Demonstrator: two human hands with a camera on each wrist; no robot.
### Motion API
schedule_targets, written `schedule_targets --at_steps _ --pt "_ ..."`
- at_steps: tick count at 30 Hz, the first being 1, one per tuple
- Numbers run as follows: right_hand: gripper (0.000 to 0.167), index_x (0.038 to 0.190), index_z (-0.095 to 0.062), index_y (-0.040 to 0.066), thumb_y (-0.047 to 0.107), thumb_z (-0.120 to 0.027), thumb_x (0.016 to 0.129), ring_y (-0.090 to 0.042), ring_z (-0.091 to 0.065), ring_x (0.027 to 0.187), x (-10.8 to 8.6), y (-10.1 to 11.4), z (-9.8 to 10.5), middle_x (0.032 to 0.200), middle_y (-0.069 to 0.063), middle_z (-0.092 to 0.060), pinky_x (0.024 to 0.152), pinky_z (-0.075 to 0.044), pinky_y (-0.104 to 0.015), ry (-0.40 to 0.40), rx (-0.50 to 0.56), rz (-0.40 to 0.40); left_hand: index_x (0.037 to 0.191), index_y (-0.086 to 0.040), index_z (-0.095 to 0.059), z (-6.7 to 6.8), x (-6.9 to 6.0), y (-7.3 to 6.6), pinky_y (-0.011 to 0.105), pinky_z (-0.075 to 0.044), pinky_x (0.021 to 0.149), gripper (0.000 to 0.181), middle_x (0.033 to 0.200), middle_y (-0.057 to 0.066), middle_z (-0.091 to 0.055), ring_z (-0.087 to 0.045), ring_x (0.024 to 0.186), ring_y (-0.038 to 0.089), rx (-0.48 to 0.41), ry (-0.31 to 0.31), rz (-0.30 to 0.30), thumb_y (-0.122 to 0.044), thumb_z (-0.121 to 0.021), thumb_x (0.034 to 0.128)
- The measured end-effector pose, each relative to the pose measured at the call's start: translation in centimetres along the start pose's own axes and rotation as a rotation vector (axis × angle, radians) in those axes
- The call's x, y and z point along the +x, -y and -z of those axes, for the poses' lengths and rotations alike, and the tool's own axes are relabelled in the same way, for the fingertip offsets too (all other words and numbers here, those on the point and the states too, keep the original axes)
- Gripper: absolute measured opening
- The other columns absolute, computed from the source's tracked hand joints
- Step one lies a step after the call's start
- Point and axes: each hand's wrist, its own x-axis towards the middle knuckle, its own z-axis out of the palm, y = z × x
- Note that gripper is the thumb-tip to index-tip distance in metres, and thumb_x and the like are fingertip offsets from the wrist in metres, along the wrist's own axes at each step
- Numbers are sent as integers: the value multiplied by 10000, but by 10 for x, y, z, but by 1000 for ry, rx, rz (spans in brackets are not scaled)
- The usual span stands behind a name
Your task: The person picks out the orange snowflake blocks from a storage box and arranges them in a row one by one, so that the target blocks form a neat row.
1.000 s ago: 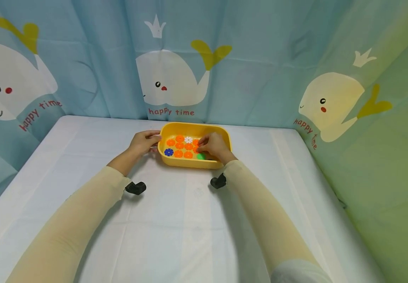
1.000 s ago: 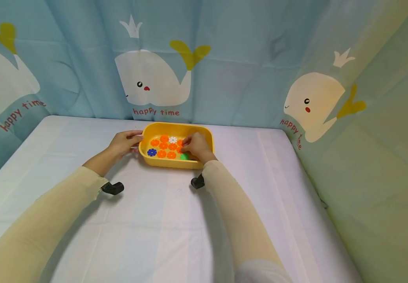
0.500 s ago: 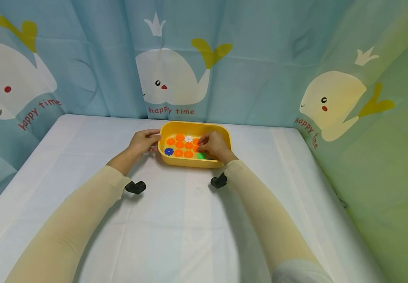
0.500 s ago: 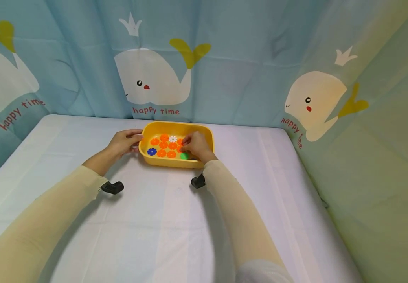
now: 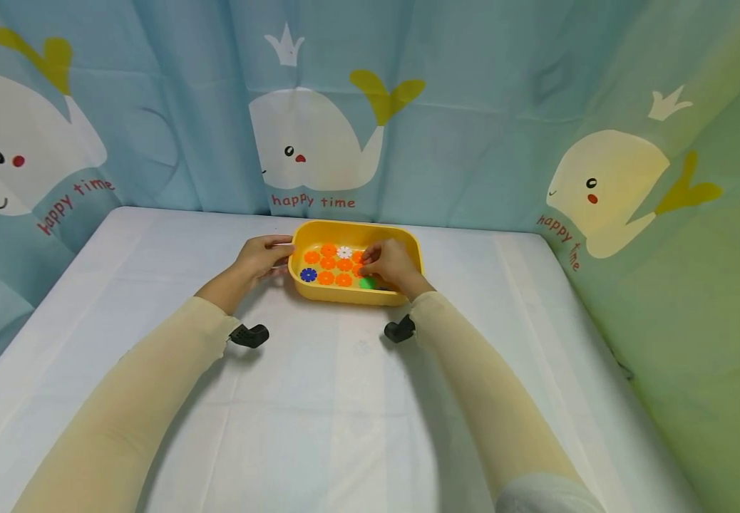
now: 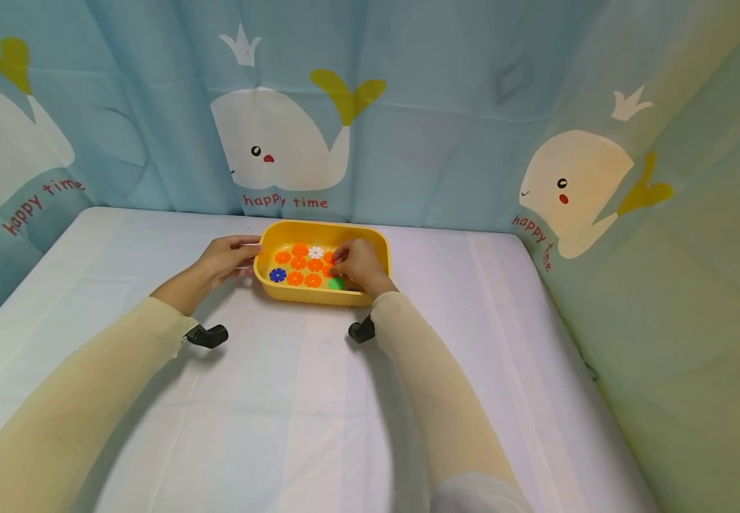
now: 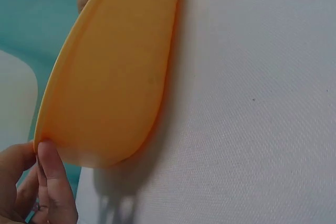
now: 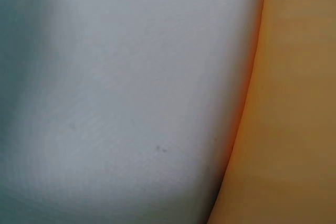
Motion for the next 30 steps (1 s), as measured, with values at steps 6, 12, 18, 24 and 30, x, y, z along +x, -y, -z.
schedule_targets --at_steps 6,12,18,24,30 --pt "221 994 -671 0 51 -791 815 -228 -563 838 -2 1 0 931 -115 -643 681 -511 -191 -11 -7 10 1418 -188 -538 -1 0 0 272 -550 887 453 1326 77 -555 -602 1049 175 16 -2 0 -265 -620 979" --pt "211 983 -668 8 57 -789 817 -221 -565 832 -2 0 0 924 -110 -647 690 -516 -183 -15 -16 22 1416 -188 -541 -1 -1 0 272 -550 887 448 1317 77 -563 -602 1048 181 19 -3 2 -263 -618 981" --pt "204 978 -667 10 54 -786 819 -222 -557 827 -2 0 1 922 -112 -642 673 -510 -183 -8 -22 36 1407 -187 -551 0 0 0 216 -564 792 442 1293 73 -565 -604 1018 167 10 -13 2 -252 -625 977" --pt "205 992 -674 15 52 -783 822 -232 -569 848 -2 0 1 950 -114 -654 702 -528 -192 2 -25 29 1409 -173 -549 0 -2 -1 226 -567 800 435 1262 73 -568 -608 978 153 4 -1 -10 -236 -615 983" --pt "198 987 -682 11 49 -783 821 -232 -570 843 -2 1 1 947 -118 -657 703 -529 -198 9 -38 34 1410 -174 -548 -1 -3 -1 296 -543 913 437 1286 76 -565 -613 975 155 3 -4 -1 -239 -616 983"
